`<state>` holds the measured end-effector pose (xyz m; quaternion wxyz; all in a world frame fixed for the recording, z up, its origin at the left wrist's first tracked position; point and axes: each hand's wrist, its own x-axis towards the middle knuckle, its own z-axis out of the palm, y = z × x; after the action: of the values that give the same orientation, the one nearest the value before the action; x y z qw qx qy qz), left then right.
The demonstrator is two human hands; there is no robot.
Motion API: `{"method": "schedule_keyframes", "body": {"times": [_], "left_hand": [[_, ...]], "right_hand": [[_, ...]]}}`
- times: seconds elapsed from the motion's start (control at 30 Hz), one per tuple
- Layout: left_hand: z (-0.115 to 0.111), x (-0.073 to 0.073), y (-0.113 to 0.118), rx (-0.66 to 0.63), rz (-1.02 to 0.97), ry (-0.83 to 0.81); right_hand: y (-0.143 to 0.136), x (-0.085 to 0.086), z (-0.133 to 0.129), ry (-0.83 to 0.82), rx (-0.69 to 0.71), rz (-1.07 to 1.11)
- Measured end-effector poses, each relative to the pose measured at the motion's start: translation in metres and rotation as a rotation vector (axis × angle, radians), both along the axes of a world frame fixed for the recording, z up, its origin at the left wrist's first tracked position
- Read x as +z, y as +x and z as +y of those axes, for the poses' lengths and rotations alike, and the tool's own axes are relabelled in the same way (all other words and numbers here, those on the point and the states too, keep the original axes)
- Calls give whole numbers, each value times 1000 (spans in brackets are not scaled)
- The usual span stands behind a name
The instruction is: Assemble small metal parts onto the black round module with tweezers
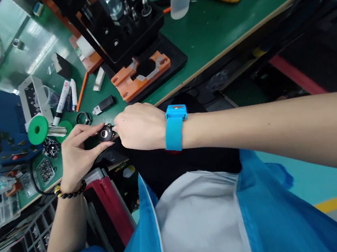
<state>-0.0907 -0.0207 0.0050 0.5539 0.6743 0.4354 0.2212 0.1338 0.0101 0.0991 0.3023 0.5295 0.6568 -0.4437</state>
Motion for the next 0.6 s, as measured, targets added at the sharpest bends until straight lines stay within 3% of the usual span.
{"method": "schedule_keyframes", "body": {"times": [0.13, 0.33, 0.5, 0.6], "left_hand": [[0, 0, 0, 10, 9, -5], [0, 0, -1, 7, 2, 2], [-1, -1, 0, 6, -3, 3], [-1, -1, 0, 3, -3, 4]], "right_hand": [[-1, 0, -1, 52, 69, -3], [-1, 0, 3, -130, -172, 24], [-4, 3, -2, 41, 98, -51], [-5, 2, -1, -7, 5, -27]]}}
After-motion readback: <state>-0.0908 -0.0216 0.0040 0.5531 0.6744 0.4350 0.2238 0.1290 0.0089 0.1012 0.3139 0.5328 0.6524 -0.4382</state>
